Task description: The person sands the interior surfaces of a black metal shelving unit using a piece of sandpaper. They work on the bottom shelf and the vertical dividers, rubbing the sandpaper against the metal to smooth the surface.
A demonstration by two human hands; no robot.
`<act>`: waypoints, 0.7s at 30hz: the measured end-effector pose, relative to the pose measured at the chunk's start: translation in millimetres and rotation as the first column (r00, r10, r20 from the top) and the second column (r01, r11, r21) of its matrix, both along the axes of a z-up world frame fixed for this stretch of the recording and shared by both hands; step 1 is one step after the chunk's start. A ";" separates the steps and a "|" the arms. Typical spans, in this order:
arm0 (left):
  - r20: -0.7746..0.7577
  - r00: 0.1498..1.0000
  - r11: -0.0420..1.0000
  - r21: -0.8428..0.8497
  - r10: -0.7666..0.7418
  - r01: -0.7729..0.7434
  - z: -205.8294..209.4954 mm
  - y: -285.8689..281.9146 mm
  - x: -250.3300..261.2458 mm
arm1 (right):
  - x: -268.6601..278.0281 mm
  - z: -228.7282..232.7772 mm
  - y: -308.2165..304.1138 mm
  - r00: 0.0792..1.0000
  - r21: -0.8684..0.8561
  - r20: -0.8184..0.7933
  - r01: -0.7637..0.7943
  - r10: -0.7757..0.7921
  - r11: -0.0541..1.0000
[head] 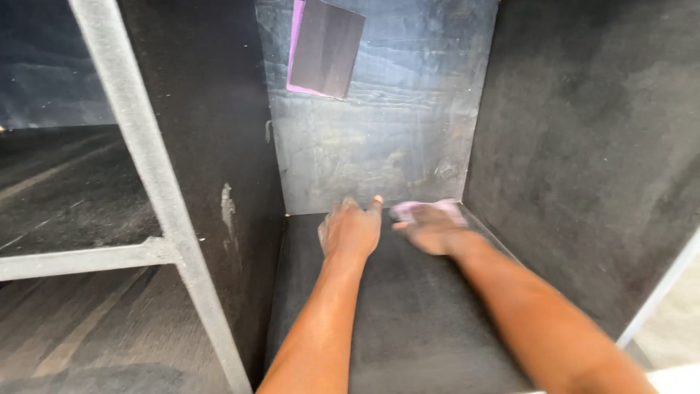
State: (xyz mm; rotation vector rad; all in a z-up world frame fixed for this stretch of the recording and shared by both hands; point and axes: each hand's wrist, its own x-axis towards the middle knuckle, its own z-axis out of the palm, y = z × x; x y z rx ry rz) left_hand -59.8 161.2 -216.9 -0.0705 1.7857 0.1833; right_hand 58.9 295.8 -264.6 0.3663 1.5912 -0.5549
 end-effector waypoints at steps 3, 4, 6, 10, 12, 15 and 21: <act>-0.033 0.999 0.998 -0.037 0.041 -0.042 -0.9 -2.1 -4.8 | -29.4 -12.9 -71.9 0.995 -0.105 -0.059 0.079 -0.086 0.991; -0.032 0.999 0.999 -0.034 0.039 -0.040 -0.6 -4.2 -4.2 | -26.5 -14.8 -79.4 0.994 -0.103 -0.059 0.081 -0.087 0.991; -0.033 0.999 0.997 -0.076 0.007 -0.009 -3.5 -12.0 -9.3 | -28.6 -24.4 -98.2 0.961 -0.304 -0.153 0.175 -0.229 0.936; -0.056 0.998 0.997 -0.080 -0.004 0.000 -9.8 -9.5 -12.7 | 45.1 -45.4 30.6 0.991 -0.023 0.021 0.136 -0.135 0.990; -0.013 1.000 0.996 -0.090 -0.023 0.022 -12.1 -4.9 -6.8 | 65.6 -45.1 50.0 0.990 0.046 0.138 -0.046 0.040 0.998; -0.012 0.997 0.997 -0.011 0.074 -0.074 -20.0 -2.8 1.7 | -34.6 44.5 0.6 0.996 -0.073 -0.094 -0.017 0.010 0.997; -0.034 0.963 0.962 0.062 0.267 -0.264 22.1 7.9 -6.8 | -21.5 36.8 -100.3 0.891 -0.069 -0.297 0.339 -0.344 0.938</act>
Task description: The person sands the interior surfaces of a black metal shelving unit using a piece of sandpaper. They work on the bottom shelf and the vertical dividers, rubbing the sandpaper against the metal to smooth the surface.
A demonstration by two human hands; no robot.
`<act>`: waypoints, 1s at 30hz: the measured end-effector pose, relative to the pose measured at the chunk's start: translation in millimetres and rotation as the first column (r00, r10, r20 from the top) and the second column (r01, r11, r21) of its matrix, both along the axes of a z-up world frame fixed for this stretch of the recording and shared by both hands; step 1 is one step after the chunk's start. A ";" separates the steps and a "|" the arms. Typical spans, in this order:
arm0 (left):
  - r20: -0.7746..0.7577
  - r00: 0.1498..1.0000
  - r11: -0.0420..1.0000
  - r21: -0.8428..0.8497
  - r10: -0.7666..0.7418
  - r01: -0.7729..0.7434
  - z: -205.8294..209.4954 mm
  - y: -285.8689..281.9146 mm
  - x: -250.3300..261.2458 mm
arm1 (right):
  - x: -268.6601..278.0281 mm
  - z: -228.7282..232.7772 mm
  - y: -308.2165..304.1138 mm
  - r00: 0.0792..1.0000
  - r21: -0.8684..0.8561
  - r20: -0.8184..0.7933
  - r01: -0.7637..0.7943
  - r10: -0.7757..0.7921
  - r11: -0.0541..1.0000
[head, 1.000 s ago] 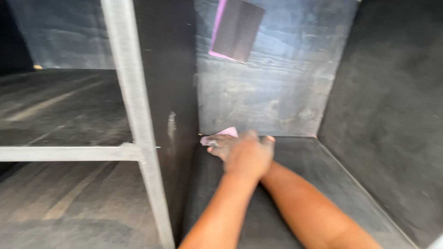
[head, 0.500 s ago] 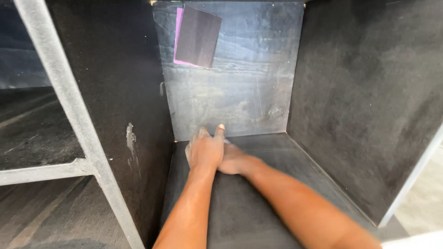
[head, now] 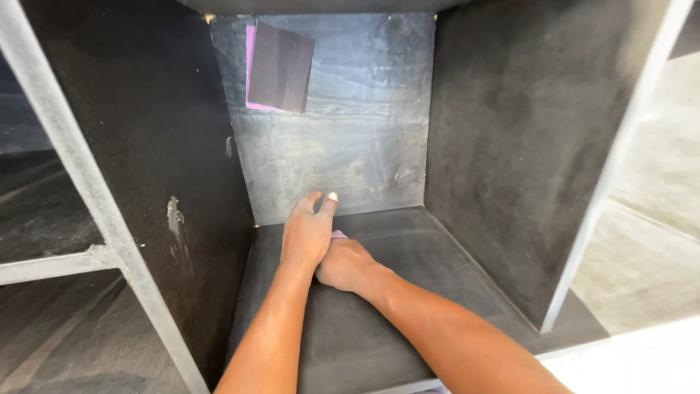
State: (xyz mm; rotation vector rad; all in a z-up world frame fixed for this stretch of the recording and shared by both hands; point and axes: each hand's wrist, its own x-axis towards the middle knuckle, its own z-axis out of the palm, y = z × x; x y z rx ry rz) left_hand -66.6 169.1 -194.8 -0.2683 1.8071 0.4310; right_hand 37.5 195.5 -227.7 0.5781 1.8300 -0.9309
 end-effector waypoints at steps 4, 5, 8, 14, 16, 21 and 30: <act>-0.073 0.991 0.993 0.038 0.115 -0.113 46.0 32.0 -6.2 | 14.5 -18.5 92.6 0.994 0.143 -0.087 -0.059 0.072 0.988; -0.181 0.970 0.984 0.106 0.160 -0.142 33.8 36.8 8.3 | 3.2 2.0 126.6 0.981 0.280 -0.100 0.188 -0.166 0.941; -0.228 0.938 0.939 0.283 0.262 -0.193 27.7 78.5 58.5 | -23.4 56.1 209.7 0.903 0.430 -0.241 0.428 -0.356 0.795; 0.175 0.869 0.485 0.770 0.464 -0.414 95.7 187.6 144.6 | -75.6 166.5 293.1 0.918 0.491 -0.397 0.227 -0.016 0.841; 0.130 0.898 0.459 0.823 0.421 -0.334 116.2 203.5 139.9 | -89.5 210.7 297.2 0.919 0.438 -0.394 0.194 -0.006 0.878; -0.219 0.860 0.426 0.905 0.461 0.002 132.7 209.4 133.8 | -71.2 241.1 309.7 0.692 -0.176 -0.408 0.579 -0.595 0.796; -0.225 0.899 0.643 0.762 0.376 -0.079 132.5 175.9 161.1 | -1.6 252.5 284.5 -0.070 -0.276 -0.362 0.961 -0.930 0.035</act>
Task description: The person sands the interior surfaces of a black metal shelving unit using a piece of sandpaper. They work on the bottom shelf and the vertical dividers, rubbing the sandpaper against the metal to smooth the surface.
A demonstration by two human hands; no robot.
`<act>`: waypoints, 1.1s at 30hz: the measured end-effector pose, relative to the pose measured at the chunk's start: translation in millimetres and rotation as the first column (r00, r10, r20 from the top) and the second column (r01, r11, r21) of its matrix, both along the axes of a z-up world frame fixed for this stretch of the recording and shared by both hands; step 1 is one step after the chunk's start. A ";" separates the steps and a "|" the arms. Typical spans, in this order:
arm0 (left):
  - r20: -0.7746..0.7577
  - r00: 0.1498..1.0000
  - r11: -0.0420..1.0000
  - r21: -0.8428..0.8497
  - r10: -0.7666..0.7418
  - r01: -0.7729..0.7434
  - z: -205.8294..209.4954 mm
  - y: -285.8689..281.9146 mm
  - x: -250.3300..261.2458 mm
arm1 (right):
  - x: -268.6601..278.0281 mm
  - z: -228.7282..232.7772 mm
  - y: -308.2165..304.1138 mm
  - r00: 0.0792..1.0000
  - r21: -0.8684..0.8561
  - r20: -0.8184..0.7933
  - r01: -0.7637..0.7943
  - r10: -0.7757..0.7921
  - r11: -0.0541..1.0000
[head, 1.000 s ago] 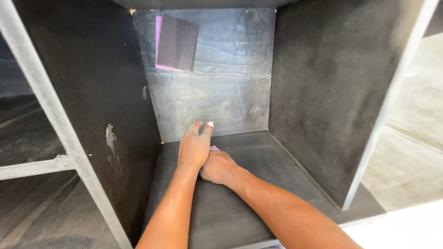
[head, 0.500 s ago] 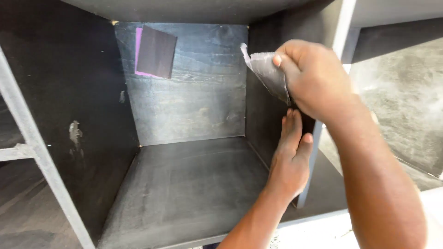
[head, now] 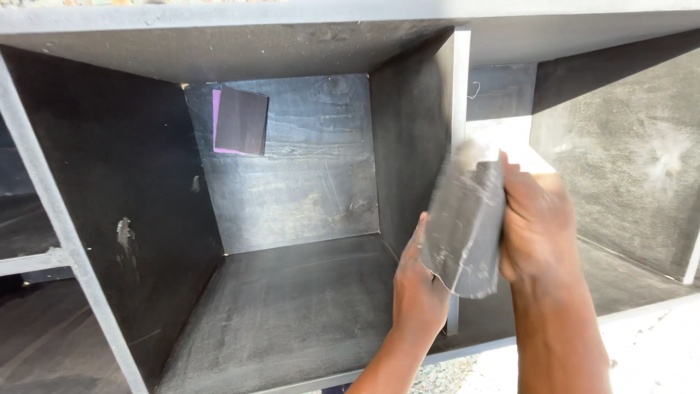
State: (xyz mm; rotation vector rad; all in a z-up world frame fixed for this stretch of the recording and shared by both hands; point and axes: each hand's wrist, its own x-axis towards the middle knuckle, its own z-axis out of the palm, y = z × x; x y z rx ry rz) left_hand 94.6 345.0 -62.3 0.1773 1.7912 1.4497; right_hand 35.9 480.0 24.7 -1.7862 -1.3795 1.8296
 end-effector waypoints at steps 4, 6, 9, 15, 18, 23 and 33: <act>-0.044 0.999 0.992 -0.121 -0.030 0.025 -2.3 36.7 -41.9 | 39.9 26.0 -3.3 0.958 -0.003 -0.001 0.286 -0.286 0.958; -0.023 0.991 0.990 -0.038 0.133 -0.134 -0.8 55.4 -63.1 | 80.6 26.1 2.0 0.985 0.130 -0.127 0.133 -0.117 0.983; 0.049 0.986 0.986 -0.056 0.161 -0.158 -7.0 62.0 -72.3 | 95.5 31.1 1.4 0.998 0.218 -0.008 0.060 -0.059 0.974; 0.326 0.938 0.987 0.063 0.118 -0.146 -9.5 35.7 -65.9 | 76.3 -42.2 -20.9 0.950 0.077 0.257 -0.205 0.180 0.976; 0.373 0.923 0.981 0.125 0.090 -0.146 -9.1 26.3 -58.2 | 91.4 -62.3 -26.9 0.924 0.084 0.354 -0.183 0.142 0.979; 0.386 0.920 0.983 0.128 0.072 -0.131 -5.8 25.2 -59.1 | 89.9 -52.1 -39.9 0.902 0.082 0.392 -0.229 0.180 0.970; 0.368 0.928 0.995 0.046 0.064 -0.087 2.9 28.3 -63.7 | 71.0 -56.3 -49.3 0.922 0.107 0.374 -0.147 0.097 0.983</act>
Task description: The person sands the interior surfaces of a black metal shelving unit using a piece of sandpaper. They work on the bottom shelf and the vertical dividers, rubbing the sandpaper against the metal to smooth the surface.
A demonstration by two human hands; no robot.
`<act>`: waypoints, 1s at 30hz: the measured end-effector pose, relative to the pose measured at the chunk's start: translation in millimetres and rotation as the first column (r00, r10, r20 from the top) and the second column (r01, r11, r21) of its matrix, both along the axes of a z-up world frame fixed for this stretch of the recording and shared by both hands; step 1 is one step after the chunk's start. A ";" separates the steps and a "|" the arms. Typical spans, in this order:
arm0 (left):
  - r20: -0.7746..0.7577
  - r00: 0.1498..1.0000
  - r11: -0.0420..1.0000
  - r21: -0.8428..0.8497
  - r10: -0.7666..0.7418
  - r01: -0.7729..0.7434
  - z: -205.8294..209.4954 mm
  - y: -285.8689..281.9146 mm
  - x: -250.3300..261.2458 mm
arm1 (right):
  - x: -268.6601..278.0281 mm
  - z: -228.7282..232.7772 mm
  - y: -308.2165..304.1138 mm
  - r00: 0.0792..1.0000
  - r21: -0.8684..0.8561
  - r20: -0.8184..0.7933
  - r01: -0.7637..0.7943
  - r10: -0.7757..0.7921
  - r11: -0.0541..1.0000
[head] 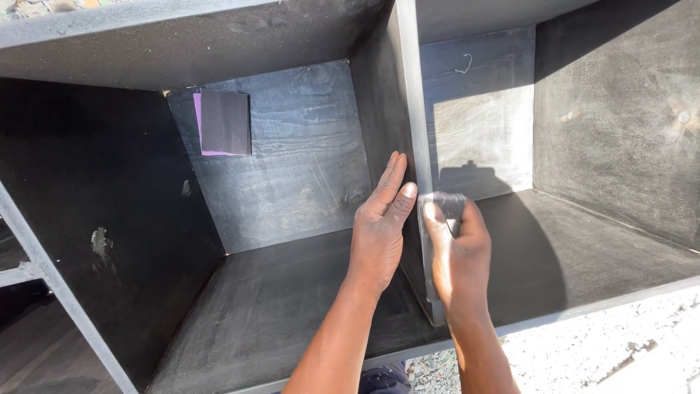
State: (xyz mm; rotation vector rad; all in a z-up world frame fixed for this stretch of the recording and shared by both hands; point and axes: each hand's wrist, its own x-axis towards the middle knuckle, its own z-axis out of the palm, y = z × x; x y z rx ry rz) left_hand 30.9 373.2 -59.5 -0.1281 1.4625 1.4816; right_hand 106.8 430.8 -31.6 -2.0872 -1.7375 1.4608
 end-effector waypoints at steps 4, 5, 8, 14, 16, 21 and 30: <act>0.007 1.000 1.000 0.004 -0.010 0.010 3.6 3.9 0.1 | 10.6 -2.6 -9.2 0.995 0.137 -0.056 0.092 -0.085 0.986; 0.013 1.000 1.000 -0.005 -0.017 0.017 4.7 3.6 0.1 | 7.3 -7.9 -4.2 0.999 0.223 -0.044 0.022 -0.012 0.975; 0.011 0.999 0.999 -0.032 -0.041 0.042 11.2 2.3 -1.0 | 7.5 -43.3 8.5 0.992 0.336 -0.081 -0.066 0.099 0.940; 0.105 0.994 0.999 0.034 0.002 -0.005 10.4 5.7 1.4 | 16.7 5.6 -17.8 0.992 0.125 0.122 0.003 -0.019 0.992; 0.094 0.995 0.998 0.049 0.024 -0.028 4.3 7.3 -0.3 | 8.1 -26.4 -3.9 0.993 0.178 0.121 -0.029 0.007 0.984; 0.033 0.997 0.997 -0.024 -0.071 0.072 22.4 3.4 -3.8 | -3.7 6.1 -14.9 0.990 0.353 -0.032 -0.118 0.138 0.928; 0.048 0.997 0.998 0.030 -0.053 0.052 18.9 -1.0 -2.6 | 27.6 -91.9 14.4 0.946 0.564 0.046 -0.289 0.320 0.773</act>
